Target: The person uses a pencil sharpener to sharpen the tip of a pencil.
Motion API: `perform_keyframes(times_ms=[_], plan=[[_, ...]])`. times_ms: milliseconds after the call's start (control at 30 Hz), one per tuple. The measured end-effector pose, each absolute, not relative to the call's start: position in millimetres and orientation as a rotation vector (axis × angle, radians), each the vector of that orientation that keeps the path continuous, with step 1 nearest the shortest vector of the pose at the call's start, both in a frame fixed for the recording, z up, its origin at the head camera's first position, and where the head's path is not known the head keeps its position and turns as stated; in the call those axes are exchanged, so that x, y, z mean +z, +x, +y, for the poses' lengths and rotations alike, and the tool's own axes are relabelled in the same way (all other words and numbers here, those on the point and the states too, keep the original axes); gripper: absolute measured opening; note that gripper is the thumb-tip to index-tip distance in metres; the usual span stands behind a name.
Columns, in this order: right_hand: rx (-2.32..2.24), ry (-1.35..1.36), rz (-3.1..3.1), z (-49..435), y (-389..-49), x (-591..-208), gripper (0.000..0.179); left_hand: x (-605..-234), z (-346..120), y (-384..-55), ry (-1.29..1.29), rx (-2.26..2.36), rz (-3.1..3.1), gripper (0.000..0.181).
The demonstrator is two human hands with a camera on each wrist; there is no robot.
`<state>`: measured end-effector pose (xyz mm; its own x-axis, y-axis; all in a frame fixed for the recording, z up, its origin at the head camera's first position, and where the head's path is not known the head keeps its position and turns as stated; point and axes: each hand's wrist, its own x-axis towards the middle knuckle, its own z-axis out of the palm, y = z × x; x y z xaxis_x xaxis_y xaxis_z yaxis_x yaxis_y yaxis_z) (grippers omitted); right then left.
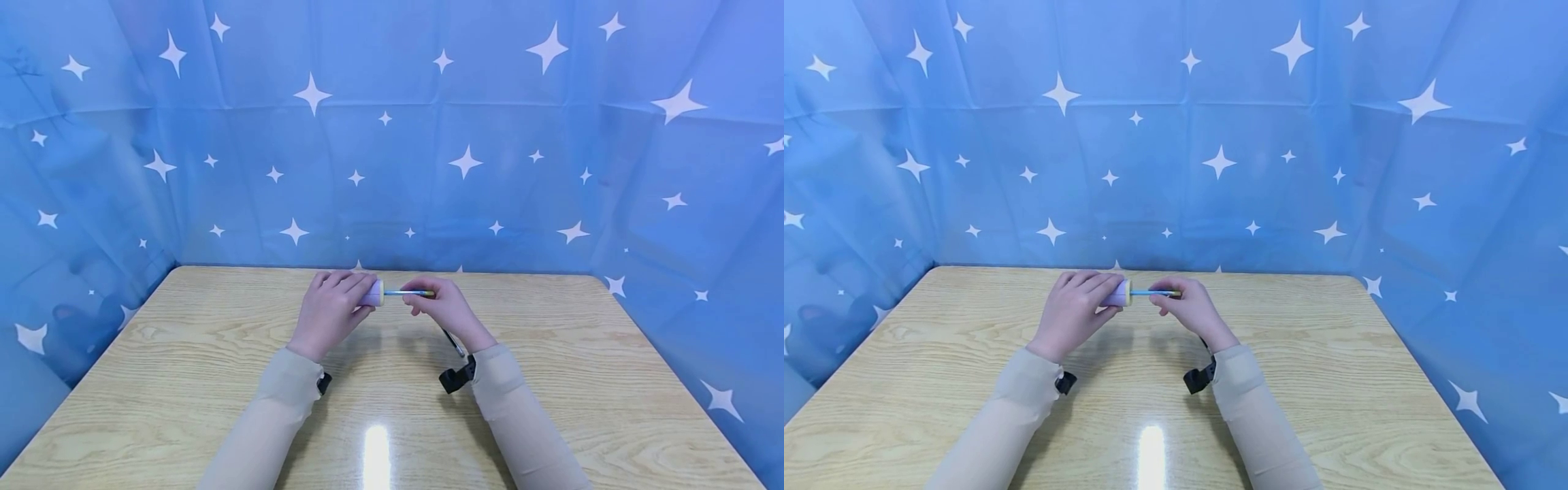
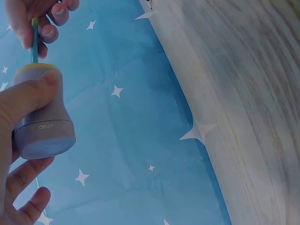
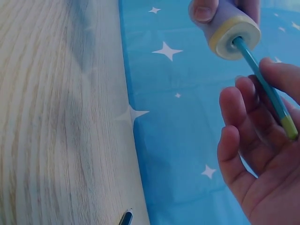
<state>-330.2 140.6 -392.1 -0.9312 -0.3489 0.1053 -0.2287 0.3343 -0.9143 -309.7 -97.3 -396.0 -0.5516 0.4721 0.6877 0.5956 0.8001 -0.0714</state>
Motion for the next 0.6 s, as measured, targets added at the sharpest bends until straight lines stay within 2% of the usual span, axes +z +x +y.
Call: perform_keyframes(times_ms=[200,600], plan=[[-1.613,-0.541,2.504,137,-318,-376,0.024,-399,-95,-311,-0.799,-0.219,-2.243,0.051],[-1.601,-0.54,2.555,143,-335,-399,0.025,-401,-94,-311,-0.804,-0.22,-2.256,0.05]])
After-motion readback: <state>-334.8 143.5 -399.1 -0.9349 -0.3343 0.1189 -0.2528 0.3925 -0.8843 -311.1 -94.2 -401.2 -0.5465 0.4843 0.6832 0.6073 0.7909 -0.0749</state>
